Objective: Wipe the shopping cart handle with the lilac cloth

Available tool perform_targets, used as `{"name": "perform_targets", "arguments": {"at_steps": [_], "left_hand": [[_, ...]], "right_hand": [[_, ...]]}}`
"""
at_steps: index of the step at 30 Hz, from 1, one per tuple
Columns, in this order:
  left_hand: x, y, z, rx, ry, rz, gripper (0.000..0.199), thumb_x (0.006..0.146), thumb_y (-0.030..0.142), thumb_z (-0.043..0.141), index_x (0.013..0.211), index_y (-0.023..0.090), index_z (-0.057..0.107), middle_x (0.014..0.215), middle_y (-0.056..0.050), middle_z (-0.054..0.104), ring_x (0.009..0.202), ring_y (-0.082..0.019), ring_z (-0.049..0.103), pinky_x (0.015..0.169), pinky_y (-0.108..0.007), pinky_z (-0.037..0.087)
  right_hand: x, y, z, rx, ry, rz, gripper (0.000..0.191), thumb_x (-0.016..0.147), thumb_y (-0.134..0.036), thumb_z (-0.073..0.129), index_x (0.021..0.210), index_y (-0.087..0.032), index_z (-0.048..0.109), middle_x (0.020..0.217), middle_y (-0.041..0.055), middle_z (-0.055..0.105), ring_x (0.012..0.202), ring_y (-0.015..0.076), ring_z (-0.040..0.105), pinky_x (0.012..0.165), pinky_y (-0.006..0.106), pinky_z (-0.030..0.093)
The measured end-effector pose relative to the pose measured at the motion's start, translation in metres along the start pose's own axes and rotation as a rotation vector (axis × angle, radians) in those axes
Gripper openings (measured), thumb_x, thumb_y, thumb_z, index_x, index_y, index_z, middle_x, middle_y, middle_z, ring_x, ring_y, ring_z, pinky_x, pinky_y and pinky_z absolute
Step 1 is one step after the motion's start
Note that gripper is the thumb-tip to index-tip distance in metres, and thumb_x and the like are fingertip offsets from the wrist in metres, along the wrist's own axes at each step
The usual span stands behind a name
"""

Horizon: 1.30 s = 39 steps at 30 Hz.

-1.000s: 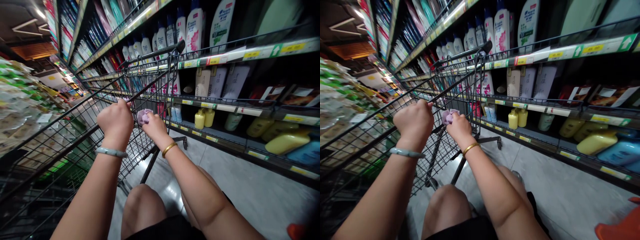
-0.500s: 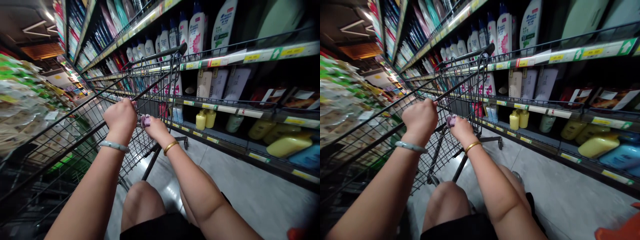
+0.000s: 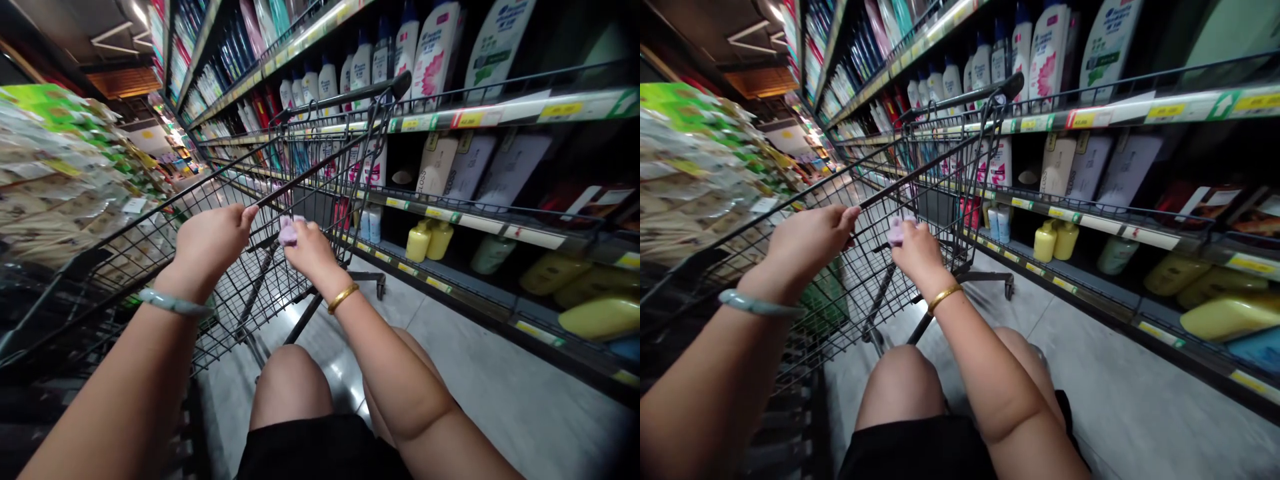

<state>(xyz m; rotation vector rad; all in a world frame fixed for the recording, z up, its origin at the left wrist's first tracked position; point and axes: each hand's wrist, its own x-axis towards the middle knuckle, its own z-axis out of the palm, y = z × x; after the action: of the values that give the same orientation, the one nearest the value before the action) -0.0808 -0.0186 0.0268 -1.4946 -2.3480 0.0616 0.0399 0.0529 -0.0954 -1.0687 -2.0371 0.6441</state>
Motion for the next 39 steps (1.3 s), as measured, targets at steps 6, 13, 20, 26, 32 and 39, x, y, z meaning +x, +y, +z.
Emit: {"name": "perform_targets", "arguments": {"at_steps": [6,13,20,26,32,39], "left_hand": [[0.000,0.003,0.009,0.030,0.106,0.021,0.073,0.101,0.061,0.013,0.103,0.021,0.074,0.097,-0.019,0.077,0.092,-0.039,0.072,0.068,-0.042,0.047],[0.000,0.006,0.016,-0.006,0.170,0.014,0.074,0.101,0.063,0.014,0.104,0.022,0.076,0.097,-0.020,0.078,0.089,-0.037,0.071,0.074,-0.043,0.050],[-0.001,0.010,0.018,-0.027,0.192,0.032,0.069,0.103,0.058,0.019,0.108,0.019,0.076,0.098,-0.021,0.078,0.092,-0.037,0.073,0.075,-0.042,0.051],[-0.001,0.014,0.019,-0.053,0.216,0.015,0.071,0.103,0.060,0.019,0.108,0.020,0.077,0.098,-0.020,0.078,0.094,-0.036,0.073,0.079,-0.042,0.051],[-0.002,0.020,0.016,-0.100,0.232,0.030,0.065,0.104,0.055,0.024,0.110,0.018,0.077,0.099,-0.020,0.078,0.095,-0.036,0.074,0.079,-0.042,0.051],[-0.001,0.022,0.013,-0.151,0.202,0.037,0.063,0.105,0.055,0.026,0.112,0.017,0.076,0.100,-0.021,0.078,0.093,-0.036,0.074,0.080,-0.043,0.053]], "right_hand": [[-0.001,-0.011,0.015,0.118,0.260,-0.177,0.047,0.093,-0.019,0.057,0.140,-0.021,0.054,0.140,0.0149,0.050,0.131,0.0254,0.058,0.114,0.040,0.050],[-0.013,-0.004,0.002,-0.109,-0.103,0.072,0.041,0.088,-0.023,0.063,0.129,-0.018,0.061,0.115,0.0160,0.064,0.099,0.0299,0.070,0.093,0.044,0.059],[-0.025,-0.028,0.012,0.020,0.187,-0.225,0.047,0.091,-0.011,0.055,0.136,-0.022,0.055,0.141,0.0140,0.047,0.130,0.0271,0.055,0.113,0.041,0.050],[-0.026,-0.016,0.013,-0.103,-0.025,-0.062,0.037,0.087,-0.021,0.063,0.124,-0.020,0.062,0.114,0.0126,0.057,0.098,0.0277,0.066,0.092,0.042,0.058],[-0.026,-0.011,0.020,-0.029,0.159,-0.240,0.051,0.091,-0.009,0.052,0.140,-0.019,0.056,0.142,0.0161,0.044,0.129,0.0272,0.053,0.112,0.040,0.047],[-0.043,0.005,0.048,-0.179,0.017,-0.146,0.041,0.092,-0.012,0.053,0.131,-0.018,0.063,0.132,0.0183,0.051,0.117,0.0298,0.054,0.103,0.045,0.052]]}}
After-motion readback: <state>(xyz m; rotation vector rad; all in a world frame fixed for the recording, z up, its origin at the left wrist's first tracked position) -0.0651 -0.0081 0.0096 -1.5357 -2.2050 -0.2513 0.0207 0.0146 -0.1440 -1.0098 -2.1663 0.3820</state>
